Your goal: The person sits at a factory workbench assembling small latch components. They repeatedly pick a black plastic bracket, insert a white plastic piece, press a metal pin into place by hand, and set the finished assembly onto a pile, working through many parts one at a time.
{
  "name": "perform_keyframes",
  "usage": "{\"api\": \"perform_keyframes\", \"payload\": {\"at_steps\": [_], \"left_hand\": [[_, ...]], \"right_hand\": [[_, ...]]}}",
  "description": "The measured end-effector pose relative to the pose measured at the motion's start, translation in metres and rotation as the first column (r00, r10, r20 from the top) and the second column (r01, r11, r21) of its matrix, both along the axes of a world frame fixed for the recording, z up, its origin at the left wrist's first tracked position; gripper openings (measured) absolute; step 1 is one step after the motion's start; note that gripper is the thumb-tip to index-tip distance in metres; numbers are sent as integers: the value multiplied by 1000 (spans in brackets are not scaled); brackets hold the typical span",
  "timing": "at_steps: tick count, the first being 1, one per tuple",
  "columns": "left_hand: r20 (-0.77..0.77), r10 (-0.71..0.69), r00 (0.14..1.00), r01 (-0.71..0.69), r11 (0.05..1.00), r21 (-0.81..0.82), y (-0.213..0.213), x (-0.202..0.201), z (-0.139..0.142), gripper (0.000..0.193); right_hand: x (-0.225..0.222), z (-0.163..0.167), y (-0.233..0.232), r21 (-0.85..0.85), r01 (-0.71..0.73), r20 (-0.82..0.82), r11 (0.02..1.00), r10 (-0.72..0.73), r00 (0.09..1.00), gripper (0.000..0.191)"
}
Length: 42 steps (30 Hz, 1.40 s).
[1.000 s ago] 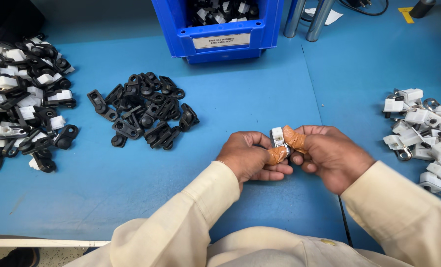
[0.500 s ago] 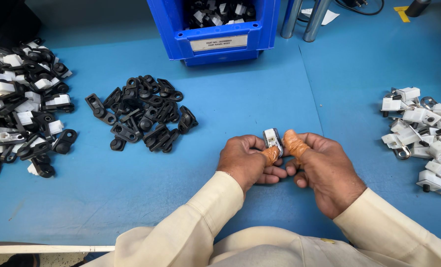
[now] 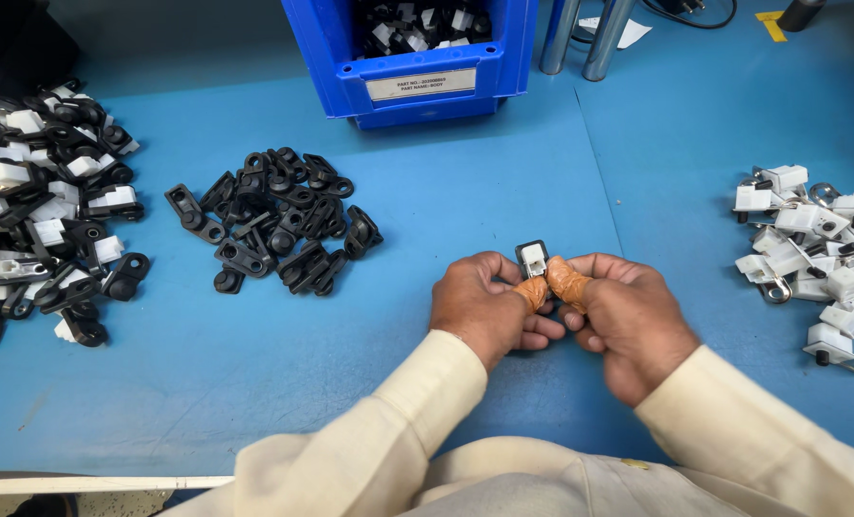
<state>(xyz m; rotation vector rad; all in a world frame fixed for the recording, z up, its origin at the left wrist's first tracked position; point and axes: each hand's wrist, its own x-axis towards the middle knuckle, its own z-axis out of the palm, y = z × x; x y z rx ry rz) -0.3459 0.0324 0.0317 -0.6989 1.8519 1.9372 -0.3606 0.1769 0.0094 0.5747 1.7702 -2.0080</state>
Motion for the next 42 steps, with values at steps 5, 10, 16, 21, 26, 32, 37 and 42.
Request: {"api": "perform_keyframes", "payload": {"at_steps": [5, 10, 16, 21, 26, 32, 37, 42], "left_hand": [[10, 67, 998, -67, 997, 28, 6, 4, -4, 9], [8, 108, 994, -108, 986, 128, 6, 3, -4, 8], [2, 154, 988, -153, 986, 63, 15, 1, 1, 12], [-20, 199, 980, -197, 978, 64, 19, 2, 3, 4], [70, 229, 971, -237, 957, 165, 17, 2, 3, 4], [37, 277, 960, -279, 954, 110, 24, 4, 5, 17], [21, 338, 941, -337, 926, 172, 24, 2, 1, 7], [95, 221, 971, -237, 946, 219, 16, 3, -4, 11]], "right_hand": [[2, 4, -7, 37, 82, 44, 996, -84, 995, 20], [5, 15, 1, 39, 28, 27, 999, -29, 999, 22], [1, 12, -1, 126, 3, -11, 992, -2, 1000, 12], [3, 7, -10, 84, 120, -21, 989, -119, 993, 18], [5, 7, 4, 58, 31, 36, 998, -33, 999, 26], [4, -11, -4, 86, 108, -77, 990, -101, 992, 25], [5, -13, -7, 27, 142, -32, 989, -141, 989, 24], [3, -4, 6, 119, -31, -3, 992, 31, 999, 19]]}}
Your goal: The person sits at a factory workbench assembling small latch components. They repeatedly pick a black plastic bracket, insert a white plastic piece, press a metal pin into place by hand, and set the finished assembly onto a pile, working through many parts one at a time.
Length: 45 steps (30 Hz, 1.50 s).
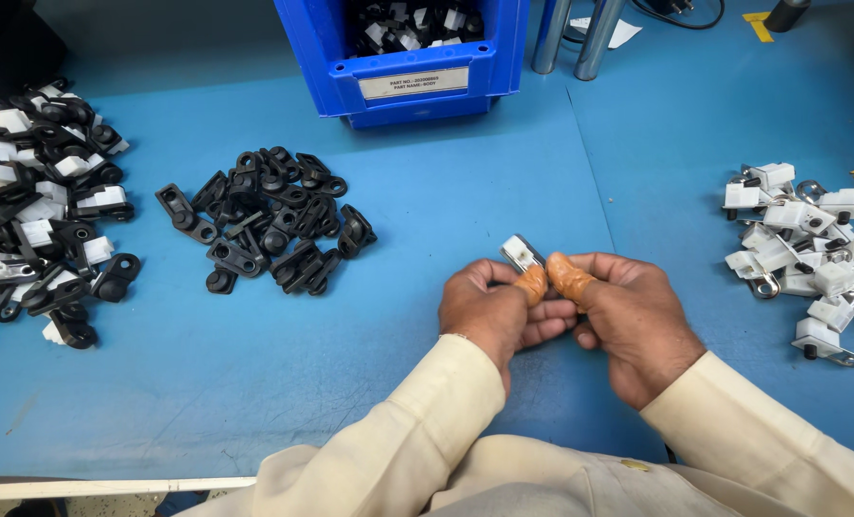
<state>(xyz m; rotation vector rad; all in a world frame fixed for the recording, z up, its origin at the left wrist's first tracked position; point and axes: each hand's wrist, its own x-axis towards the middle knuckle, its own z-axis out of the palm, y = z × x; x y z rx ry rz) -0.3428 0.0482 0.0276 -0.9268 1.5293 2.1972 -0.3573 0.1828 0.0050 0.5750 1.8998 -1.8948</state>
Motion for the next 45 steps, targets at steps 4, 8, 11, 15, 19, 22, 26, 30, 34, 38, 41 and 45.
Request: {"api": "perform_keyframes", "payload": {"at_steps": [4, 8, 11, 15, 19, 22, 26, 30, 34, 38, 41, 45], "left_hand": [[-15, -227, 974, 227, 974, -8, -17, 1, 3, 44], [-33, -326, 945, 323, 944, -59, -36, -3, 3, 36], [-86, -284, 955, 283, 959, -26, -39, -3, -1, 32], [-58, -199, 978, 201, 979, 23, -39, 2, -1, 33], [-95, -185, 978, 182, 982, -42, -33, 8, 8, 29], [-35, -153, 988, 146, 976, -160, -26, 17, 13, 27], [-35, -105, 994, 99, 985, -144, -30, 28, 14, 21], [1, -48, 999, 48, 998, 50, -36, 28, 8, 22], [-10, -70, 998, 71, 984, 164, -36, 29, 4, 23], [-29, -136, 990, 139, 981, 133, -30, 30, 6, 23], [9, -160, 987, 160, 987, 2, -23, 32, 7, 25], [-14, -152, 988, 153, 988, 25, -20, 30, 5, 22]], "right_hand": [[-4, 6, 2, 112, -85, -65, 990, 93, 994, 15], [-8, 10, 1, 278, -188, -90, 942, 220, 971, 16], [-5, 9, 0, 99, -117, -76, 988, 124, 989, 25], [2, 6, 2, -140, -37, 9, 990, 38, 999, 28], [6, 4, -5, 3, -33, -75, 999, 33, 997, 15], [10, 2, -21, 52, 54, -191, 997, -43, 981, 15], [15, 4, -30, -27, 125, -180, 992, -128, 975, 26], [12, 9, -18, -93, 67, -104, 993, -76, 992, 18], [19, 5, -13, 21, 18, -37, 1000, -17, 999, 33], [17, 0, -15, 48, -6, -183, 999, 15, 983, 24], [14, -3, -23, 51, 68, -222, 996, -55, 974, 25], [12, 2, -24, -43, 143, -101, 989, -147, 984, 33]]}}
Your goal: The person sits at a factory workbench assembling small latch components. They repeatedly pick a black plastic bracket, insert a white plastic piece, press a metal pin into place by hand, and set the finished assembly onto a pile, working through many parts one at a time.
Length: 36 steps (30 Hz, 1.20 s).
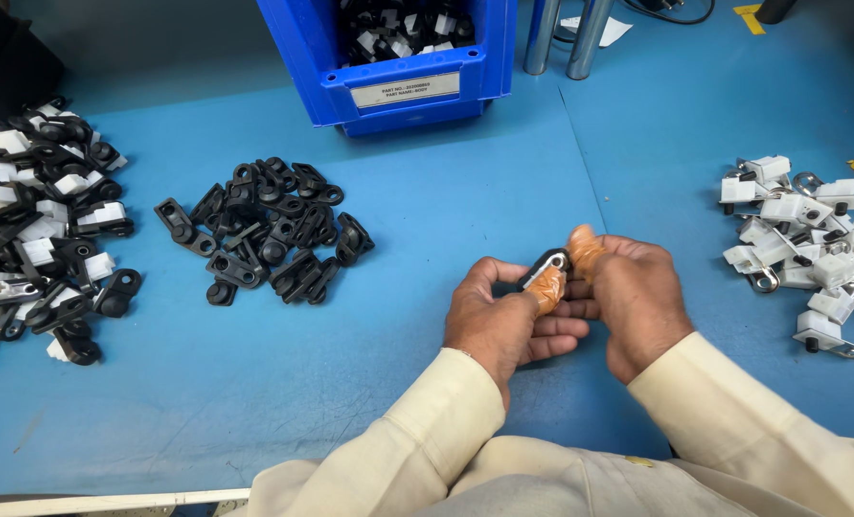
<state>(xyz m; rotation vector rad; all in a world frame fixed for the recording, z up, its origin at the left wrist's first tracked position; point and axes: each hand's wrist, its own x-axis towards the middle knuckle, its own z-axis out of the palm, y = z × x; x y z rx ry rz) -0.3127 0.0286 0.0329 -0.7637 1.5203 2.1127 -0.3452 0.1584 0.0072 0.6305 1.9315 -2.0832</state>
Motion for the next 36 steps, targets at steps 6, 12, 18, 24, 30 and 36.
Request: {"api": "perform_keyframes", "payload": {"at_steps": [6, 12, 18, 24, 30, 36], "left_hand": [[-18, 80, 997, -73, 965, 253, -3, 0, -5, 17], [-12, 84, 996, -81, 987, 136, 7, -2, -4, 18], [-6, 117, 993, -114, 977, 181, 8, -5, -1, 16], [14, 136, 991, -135, 955, 265, 10, -1, 10, 17], [10, 170, 985, -170, 982, 87, 15, -1, 32, 20], [-97, 11, 995, -16, 999, -51, 13, -1, 55, 39]], "right_hand": [[4, 6, 13, -38, -32, 106, 999, 36, 994, 33], [3, -9, 7, -1, -29, -115, 1000, 28, 993, 17], [-1, -2, 12, -71, 46, 105, 996, -39, 994, 23], [3, 9, 11, -63, -45, -41, 997, 42, 998, 14], [5, 39, 18, -10, -165, 68, 986, 165, 984, 23], [-4, 67, 27, -27, -224, -5, 974, 224, 975, 26]]}}
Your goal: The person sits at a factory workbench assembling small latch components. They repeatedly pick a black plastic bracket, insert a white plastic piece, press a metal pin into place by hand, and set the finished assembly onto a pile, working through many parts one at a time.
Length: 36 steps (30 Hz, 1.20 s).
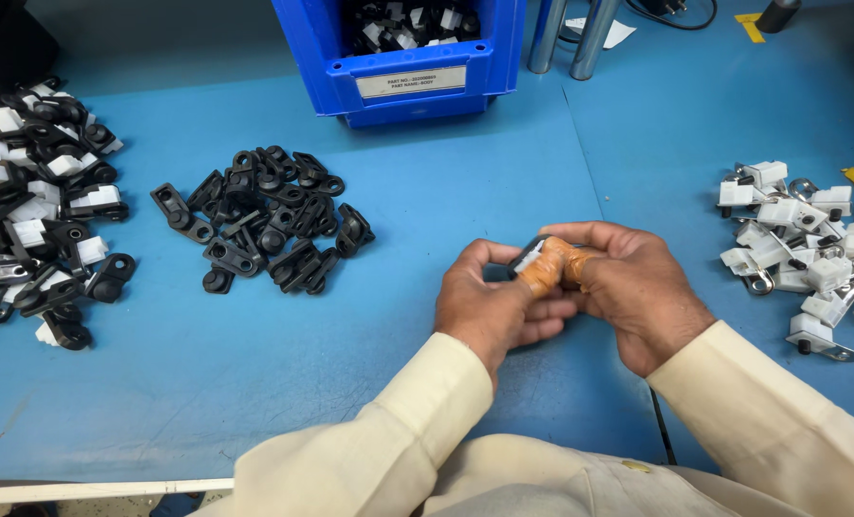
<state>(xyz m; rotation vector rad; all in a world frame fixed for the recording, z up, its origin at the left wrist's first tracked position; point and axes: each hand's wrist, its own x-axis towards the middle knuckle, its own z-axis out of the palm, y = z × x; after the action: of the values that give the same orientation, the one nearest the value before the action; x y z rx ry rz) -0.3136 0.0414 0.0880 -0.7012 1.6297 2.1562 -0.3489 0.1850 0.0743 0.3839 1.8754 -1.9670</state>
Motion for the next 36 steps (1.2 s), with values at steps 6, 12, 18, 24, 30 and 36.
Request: {"api": "perform_keyframes", "payload": {"at_steps": [6, 12, 18, 24, 30, 36], "left_hand": [[-97, -124, 987, 89, 949, -304, -11, 15, 19, 66], [-429, -148, 891, -170, 768, -618, -1, 9, 32, 29], [-420, -228, 879, -164, 681, -714, -20, 22, 45, 32], [-544, -37, 838, -393, 651, -649, -52, 30, 42, 34], [-651, -131, 748, -548, 433, -716, -133, -3, 47, 9], [-253, -474, 843, -223, 120, -967, -211, -72, 59, 35]], "right_hand": [[-4, 23, 2, -20, 122, 150, 992, -117, 982, 25], [-7, 44, 3, -21, 74, 121, 997, -71, 990, 25], [-34, 75, -4, 117, -304, 219, 945, 274, 936, 21], [-110, 139, -33, -194, -250, -377, 949, 163, 912, 15], [-53, 78, -14, 77, -207, -292, 975, 220, 931, 14], [35, 33, 14, 267, -170, -46, 949, 189, 981, 21]]}}
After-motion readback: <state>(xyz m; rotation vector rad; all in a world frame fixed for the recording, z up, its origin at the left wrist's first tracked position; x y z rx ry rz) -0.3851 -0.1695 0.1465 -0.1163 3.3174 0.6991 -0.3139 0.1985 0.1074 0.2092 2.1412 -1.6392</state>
